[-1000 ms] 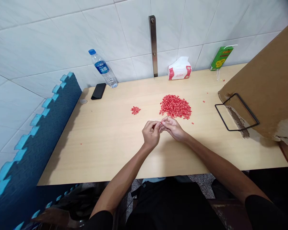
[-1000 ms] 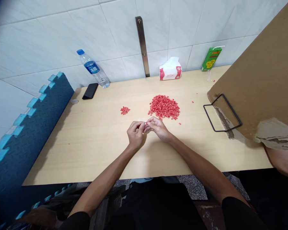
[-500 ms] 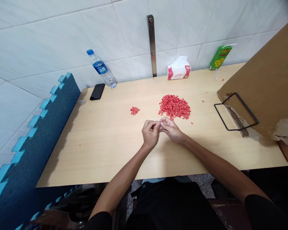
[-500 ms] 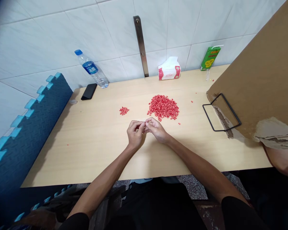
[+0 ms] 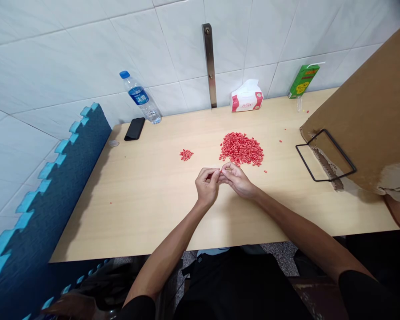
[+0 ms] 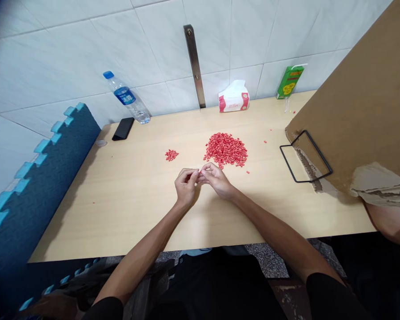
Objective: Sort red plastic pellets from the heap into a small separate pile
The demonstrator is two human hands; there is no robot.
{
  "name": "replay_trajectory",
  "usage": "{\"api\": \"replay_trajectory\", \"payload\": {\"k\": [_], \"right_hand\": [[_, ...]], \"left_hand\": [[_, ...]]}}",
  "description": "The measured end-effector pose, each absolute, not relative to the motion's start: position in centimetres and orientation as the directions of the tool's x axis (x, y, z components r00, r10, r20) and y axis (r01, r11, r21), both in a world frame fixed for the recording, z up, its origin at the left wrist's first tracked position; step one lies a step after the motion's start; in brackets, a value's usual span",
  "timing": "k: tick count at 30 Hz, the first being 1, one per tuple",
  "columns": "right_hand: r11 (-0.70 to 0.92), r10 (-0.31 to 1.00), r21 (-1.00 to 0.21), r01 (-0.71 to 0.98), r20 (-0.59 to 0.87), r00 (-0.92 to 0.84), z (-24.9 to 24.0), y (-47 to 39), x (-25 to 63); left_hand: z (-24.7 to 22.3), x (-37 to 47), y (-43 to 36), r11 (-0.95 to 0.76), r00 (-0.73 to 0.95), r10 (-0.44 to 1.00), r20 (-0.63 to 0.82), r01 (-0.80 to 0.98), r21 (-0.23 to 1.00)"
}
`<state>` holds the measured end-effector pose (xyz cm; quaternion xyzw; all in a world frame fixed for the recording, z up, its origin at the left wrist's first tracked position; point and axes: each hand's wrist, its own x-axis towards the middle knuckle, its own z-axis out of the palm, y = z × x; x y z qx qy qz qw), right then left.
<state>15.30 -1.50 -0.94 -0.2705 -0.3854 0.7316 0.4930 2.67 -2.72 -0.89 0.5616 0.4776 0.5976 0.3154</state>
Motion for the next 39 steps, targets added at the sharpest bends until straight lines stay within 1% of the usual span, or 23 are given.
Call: {"api": "replay_trajectory", "payload": {"k": [5,14,20,26,35,39], "right_hand": [[-0.217,0.928,-0.837,-0.502,-0.018,-0.372,-0.88,-1.68,15.17],[-0.22,0.932,-0.837,-0.501,-0.029,-0.36,-0.95,-1.65,15.16],[-0.221,0.939,-0.833,-0.508,-0.04,-0.343,-1.04,-1.6,15.16],[-0.216,0.945,-0.825,-0.523,-0.041,-0.326,-0.83,-1.51,15.32],[-0.217,0.949,-0.827,-0.518,-0.055,-0.31,-0.86,-1.4,15.36],[-0.217,0.952,-0.824,-0.523,-0.06,-0.3,-0.61,-1.39,15.42]], "left_hand": [[-1.04,2.61,-2.58,-0.347,-0.175,0.911,0.373,0.164,0.923],[-0.89,2.6,-2.57,-0.369,-0.142,0.901,0.41,0.249,0.896],[-0.76,2.68,-2.6,-0.346,-0.121,0.912,0.391,0.279,0.896],[-0.66,2.7,-2.71,-0.348,-0.091,0.917,0.387,0.288,0.892],[-0.46,2.7,-2.78,-0.359,-0.093,0.911,0.402,0.303,0.883],[-0.31,2.65,-2.86,-0.351,-0.08,0.918,0.387,0.287,0.891]]}}
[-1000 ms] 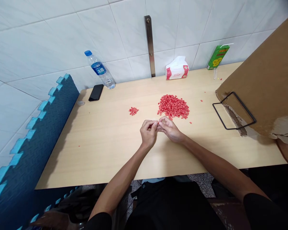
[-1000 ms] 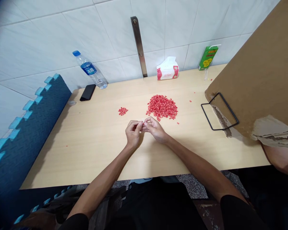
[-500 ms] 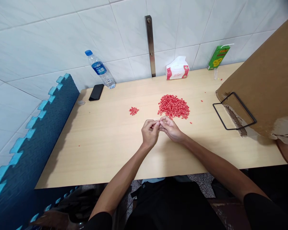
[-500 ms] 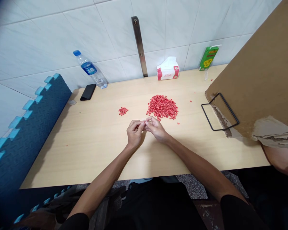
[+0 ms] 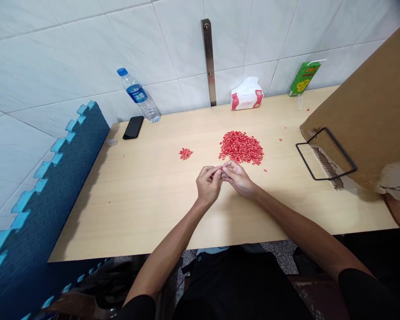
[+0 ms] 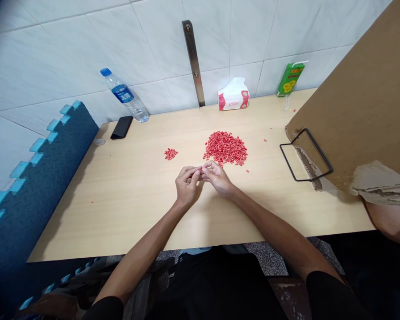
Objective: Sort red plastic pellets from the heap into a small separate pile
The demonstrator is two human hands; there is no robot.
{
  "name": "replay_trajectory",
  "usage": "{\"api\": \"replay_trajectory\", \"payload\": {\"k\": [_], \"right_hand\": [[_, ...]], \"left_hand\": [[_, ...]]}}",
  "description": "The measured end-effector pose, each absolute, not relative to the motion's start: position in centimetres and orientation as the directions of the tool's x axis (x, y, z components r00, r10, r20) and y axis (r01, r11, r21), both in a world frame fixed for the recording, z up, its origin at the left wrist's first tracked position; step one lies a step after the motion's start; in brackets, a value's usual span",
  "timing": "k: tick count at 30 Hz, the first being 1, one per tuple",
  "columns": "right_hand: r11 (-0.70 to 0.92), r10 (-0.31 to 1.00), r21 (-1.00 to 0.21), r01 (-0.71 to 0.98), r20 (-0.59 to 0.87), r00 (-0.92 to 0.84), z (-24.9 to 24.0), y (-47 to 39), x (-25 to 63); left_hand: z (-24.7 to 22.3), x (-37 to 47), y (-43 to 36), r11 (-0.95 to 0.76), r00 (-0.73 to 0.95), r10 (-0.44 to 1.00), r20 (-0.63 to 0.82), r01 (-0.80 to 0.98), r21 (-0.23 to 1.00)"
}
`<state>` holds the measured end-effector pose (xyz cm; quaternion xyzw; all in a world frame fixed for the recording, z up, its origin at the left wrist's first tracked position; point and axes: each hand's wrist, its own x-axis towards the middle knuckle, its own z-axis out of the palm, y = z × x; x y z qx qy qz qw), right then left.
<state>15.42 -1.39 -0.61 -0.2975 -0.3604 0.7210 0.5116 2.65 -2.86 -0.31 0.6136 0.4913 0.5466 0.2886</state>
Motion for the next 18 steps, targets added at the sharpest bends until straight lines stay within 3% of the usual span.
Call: {"api": "replay_trajectory", "payload": {"k": [18], "right_hand": [[-0.205,0.943,-0.862,-0.464,-0.047,-0.33,-0.57,-1.11,16.06]], "left_hand": [[-0.83,2.52,-2.14,-0.25,-0.098,0.963,0.252,0.033,0.968]]}}
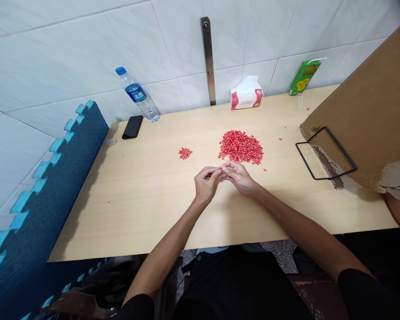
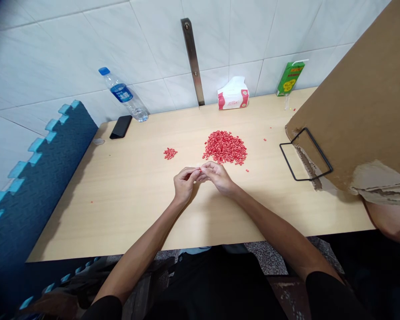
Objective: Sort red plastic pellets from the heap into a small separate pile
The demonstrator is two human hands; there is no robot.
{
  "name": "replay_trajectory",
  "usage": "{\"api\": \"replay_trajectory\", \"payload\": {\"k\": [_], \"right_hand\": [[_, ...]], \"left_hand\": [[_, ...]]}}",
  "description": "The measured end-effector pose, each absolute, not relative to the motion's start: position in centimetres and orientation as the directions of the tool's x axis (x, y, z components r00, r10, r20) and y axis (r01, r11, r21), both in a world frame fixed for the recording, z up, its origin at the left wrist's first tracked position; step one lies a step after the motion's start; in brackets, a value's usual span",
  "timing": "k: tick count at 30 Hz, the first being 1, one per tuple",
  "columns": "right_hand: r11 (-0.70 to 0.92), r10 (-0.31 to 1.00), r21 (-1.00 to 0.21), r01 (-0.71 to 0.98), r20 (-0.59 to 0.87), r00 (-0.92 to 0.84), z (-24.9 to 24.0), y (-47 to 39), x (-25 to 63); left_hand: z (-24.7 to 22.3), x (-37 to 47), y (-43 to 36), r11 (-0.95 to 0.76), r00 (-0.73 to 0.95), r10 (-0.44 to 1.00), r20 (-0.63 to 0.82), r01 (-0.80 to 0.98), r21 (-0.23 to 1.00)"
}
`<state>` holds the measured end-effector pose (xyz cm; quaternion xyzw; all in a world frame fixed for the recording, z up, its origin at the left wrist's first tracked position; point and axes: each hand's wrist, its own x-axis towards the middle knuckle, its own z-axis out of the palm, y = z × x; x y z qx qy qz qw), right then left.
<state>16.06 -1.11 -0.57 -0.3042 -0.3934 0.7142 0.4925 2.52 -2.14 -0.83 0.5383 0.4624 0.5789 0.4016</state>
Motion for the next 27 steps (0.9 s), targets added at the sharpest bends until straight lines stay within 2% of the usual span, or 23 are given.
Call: {"api": "replay_trajectory", "payload": {"k": [27], "right_hand": [[-0.132,0.944,-0.897,-0.422,0.017,-0.33,-1.2,-1.05,16.26]], "left_hand": [[-1.07,2.46,-2.01,-0.228,-0.087,0.971,0.224,-0.038,0.973]]}}
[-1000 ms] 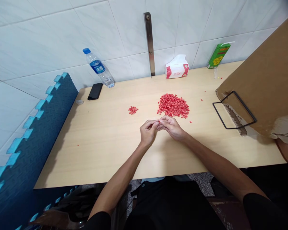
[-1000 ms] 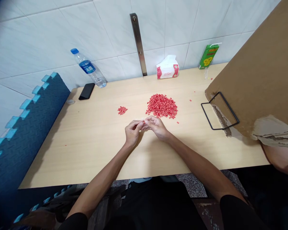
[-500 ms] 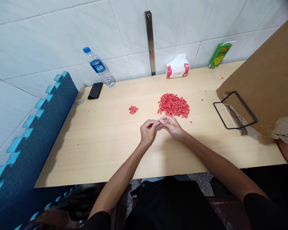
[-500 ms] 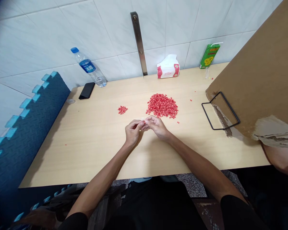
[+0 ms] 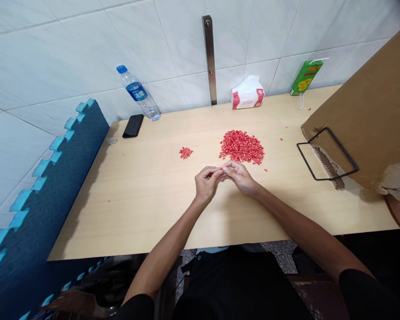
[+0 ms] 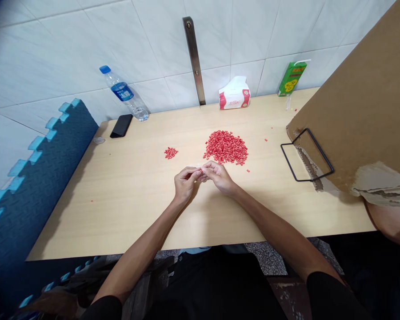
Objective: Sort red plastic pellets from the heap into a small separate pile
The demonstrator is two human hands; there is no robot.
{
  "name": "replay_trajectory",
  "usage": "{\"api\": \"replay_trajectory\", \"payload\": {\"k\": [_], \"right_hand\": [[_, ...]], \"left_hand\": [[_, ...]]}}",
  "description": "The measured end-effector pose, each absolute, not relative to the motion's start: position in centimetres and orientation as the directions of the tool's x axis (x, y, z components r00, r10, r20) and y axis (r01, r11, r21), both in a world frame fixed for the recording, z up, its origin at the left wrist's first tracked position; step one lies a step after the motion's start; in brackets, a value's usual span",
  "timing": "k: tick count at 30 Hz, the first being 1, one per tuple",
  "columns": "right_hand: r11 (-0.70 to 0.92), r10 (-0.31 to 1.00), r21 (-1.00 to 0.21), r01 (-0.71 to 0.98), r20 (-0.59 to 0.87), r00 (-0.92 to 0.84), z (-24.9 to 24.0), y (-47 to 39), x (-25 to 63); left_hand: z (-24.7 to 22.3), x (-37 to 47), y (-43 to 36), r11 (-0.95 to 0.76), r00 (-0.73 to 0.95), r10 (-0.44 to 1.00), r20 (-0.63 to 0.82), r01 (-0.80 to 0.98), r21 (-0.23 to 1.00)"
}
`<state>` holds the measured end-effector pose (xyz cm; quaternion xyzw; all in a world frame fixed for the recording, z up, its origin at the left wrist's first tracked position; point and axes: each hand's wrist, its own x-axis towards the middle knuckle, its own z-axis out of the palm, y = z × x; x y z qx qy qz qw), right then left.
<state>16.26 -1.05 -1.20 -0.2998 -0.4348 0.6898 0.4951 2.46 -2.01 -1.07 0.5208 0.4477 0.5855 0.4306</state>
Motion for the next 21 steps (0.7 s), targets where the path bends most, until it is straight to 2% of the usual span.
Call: {"api": "replay_trajectory", "payload": {"k": [18,21], "right_hand": [[-0.121,0.943,-0.905,-0.409,0.023,-0.332,-1.27,-0.98,16.27],[-0.108,0.946,-0.913,-0.395,0.028,-0.323,-1.02,-1.14,16.16]], "left_hand": [[-1.09,2.43,-2.07,-0.205,-0.071,0.977,0.201,-0.061,0.977],[-1.06,2.41,-2.36,-0.24,-0.061,0.969,0.239,-0.008,0.971]]}}
